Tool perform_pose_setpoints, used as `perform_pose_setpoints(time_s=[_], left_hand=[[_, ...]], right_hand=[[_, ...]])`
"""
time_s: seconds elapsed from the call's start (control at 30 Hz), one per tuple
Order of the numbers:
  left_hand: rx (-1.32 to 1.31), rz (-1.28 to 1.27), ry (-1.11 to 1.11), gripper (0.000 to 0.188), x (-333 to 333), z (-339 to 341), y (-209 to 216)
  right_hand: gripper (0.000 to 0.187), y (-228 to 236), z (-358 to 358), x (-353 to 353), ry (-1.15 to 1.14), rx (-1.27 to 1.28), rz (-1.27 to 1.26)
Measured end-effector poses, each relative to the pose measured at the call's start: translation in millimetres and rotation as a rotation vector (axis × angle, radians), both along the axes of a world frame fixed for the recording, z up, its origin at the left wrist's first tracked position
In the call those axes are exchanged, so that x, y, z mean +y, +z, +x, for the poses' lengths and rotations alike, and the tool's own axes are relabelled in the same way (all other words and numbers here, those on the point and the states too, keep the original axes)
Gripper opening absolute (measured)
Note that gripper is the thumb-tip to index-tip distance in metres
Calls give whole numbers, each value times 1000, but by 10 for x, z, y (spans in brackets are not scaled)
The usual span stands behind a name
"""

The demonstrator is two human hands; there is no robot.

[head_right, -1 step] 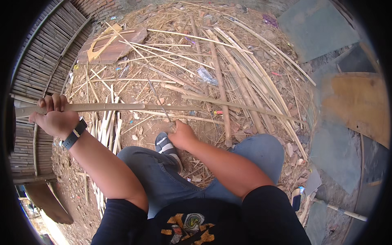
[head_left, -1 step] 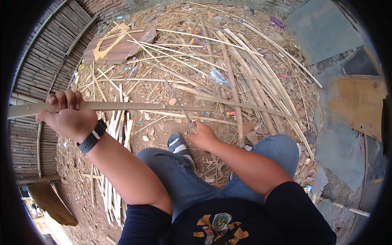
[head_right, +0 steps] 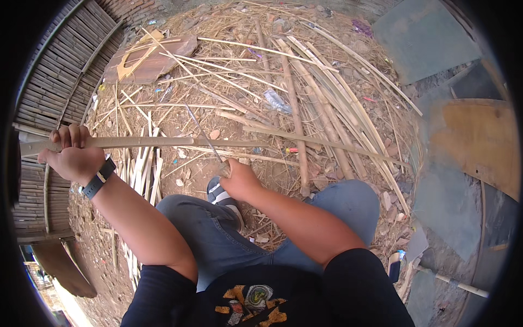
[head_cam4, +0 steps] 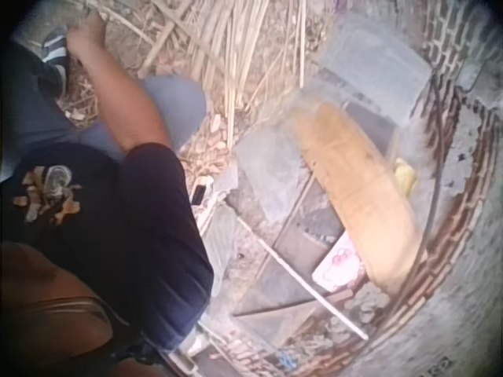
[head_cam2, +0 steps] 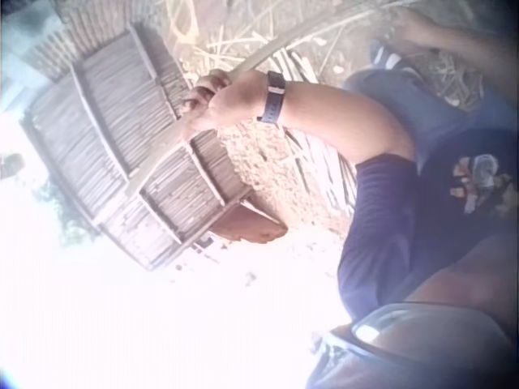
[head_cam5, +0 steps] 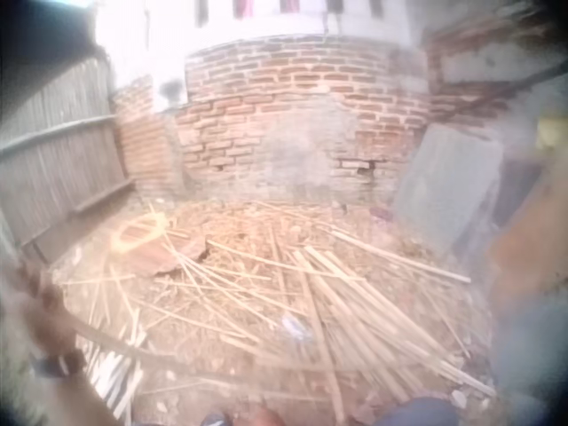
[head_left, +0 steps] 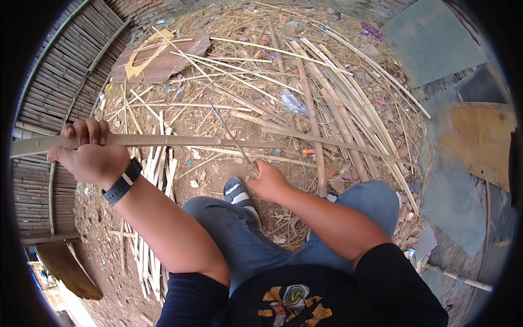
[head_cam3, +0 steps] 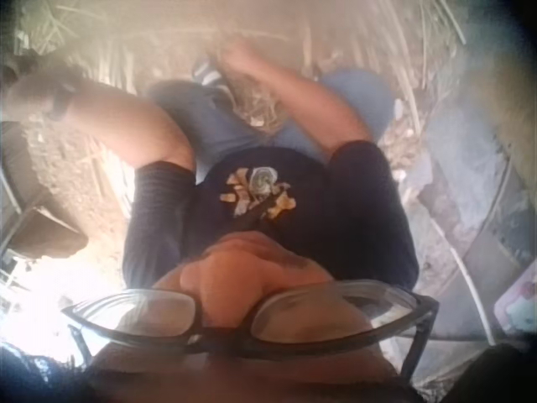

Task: The person sits on the ground and uses a machete to split long bamboo strips into thinner pieces. They hold the bamboo with one hand and strike it with the machete to separate the fibers, repeating the process for multiple strips.

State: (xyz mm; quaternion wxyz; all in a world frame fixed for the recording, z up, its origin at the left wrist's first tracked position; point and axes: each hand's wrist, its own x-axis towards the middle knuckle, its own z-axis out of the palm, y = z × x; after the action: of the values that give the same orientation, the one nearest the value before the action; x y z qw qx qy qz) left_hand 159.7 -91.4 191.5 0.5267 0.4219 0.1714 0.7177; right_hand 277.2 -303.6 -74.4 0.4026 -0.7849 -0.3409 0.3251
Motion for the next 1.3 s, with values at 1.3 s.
perform_pose_setpoints(time_s=[1.3], left_hand=[[-42,164,-380,62,270,-243,-119]], right_hand=[[51,200,-36,34,59,44,64]])
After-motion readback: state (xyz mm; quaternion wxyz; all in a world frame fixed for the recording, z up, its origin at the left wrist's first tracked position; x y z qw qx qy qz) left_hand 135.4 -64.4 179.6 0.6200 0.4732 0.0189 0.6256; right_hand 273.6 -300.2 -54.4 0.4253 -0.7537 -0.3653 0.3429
